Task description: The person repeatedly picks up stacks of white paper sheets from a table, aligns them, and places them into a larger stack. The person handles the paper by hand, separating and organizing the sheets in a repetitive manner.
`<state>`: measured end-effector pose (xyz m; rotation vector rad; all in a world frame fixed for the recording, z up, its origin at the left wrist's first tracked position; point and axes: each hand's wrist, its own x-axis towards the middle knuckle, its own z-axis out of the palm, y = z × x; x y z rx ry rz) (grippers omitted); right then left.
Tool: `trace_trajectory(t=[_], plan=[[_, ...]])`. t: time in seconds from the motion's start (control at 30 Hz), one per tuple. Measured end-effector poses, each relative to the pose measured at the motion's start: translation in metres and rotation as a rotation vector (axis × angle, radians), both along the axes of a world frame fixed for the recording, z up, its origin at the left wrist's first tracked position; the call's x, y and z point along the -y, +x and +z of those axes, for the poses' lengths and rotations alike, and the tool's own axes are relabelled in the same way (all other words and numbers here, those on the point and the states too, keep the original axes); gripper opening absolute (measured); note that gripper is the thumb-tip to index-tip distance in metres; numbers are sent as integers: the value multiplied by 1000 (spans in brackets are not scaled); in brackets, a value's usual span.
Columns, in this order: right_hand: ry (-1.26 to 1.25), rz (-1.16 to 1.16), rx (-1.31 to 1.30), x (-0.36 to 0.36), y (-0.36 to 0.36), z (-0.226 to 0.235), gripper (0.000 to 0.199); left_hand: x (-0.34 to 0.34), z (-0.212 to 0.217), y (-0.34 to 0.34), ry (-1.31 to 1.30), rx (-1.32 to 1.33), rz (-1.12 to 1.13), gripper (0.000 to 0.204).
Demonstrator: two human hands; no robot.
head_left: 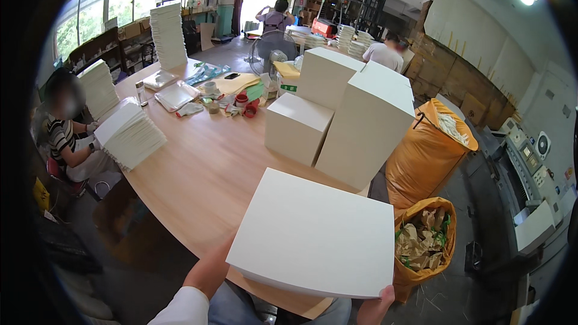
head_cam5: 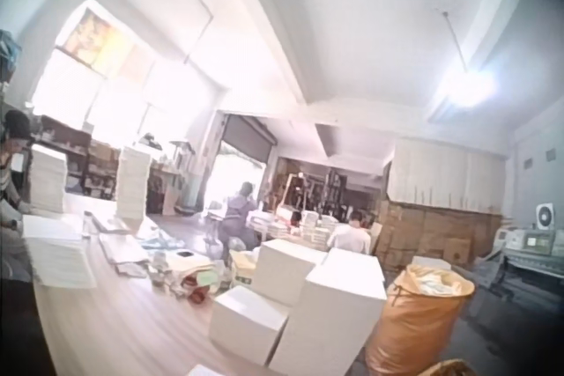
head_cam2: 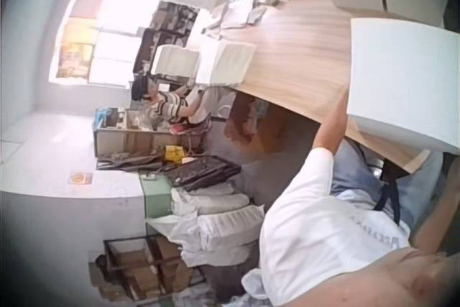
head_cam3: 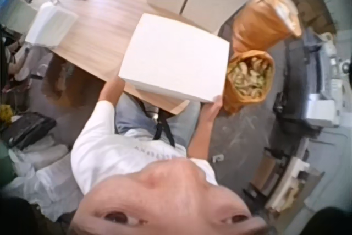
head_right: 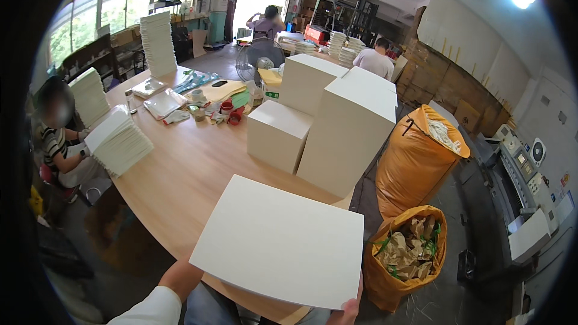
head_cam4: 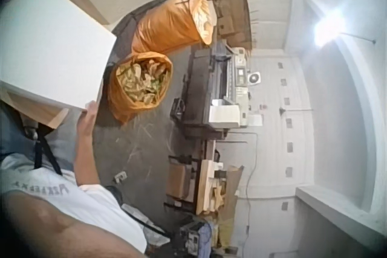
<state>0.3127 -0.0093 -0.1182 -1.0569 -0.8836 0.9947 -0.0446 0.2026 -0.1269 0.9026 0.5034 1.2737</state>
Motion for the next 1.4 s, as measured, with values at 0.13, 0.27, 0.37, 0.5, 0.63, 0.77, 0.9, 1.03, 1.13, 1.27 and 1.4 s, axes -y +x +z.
trace_trajectory(t=[0.13, 0.27, 0.37, 0.5, 0.63, 0.77, 0.9, 1.03, 1.13, 1.27, 1.4], plan=[[-52, 37, -98, 16, 14, -34, 81, -2, 0, 1, 2, -16, -4, 47], [-78, 79, -150, 17, 26, -51, 78, -4, 0, 0, 12, -31, 5, 48], [-89, 108, -172, 18, 32, -56, 76, 4, -2, -2, 22, -51, 34, 48], [-88, 134, -188, 16, 34, -65, 78, 31, -11, -11, 43, -119, 158, 49], [-124, 195, -183, 14, 34, -77, 76, 87, -70, -26, -42, -275, 420, 49], [-168, 186, -179, 13, 29, -78, 75, 168, -192, -20, -338, -417, 608, 50], [-226, 139, -177, 6, 21, -78, 73, 243, -297, 6, -581, -213, 660, 63], [-220, 104, -374, 3, 11, -60, 60, 229, -256, 62, -641, 110, 857, 66], [-130, 149, -162, -5, -4, -12, 94, 218, -236, 66, -621, 80, 902, 68], [-85, 252, -160, -14, -9, -7, 91, 212, -224, 58, -595, -9, 869, 70], [-80, 271, -161, -26, -4, -9, 82, 222, -234, 34, -595, -333, 673, 72]])
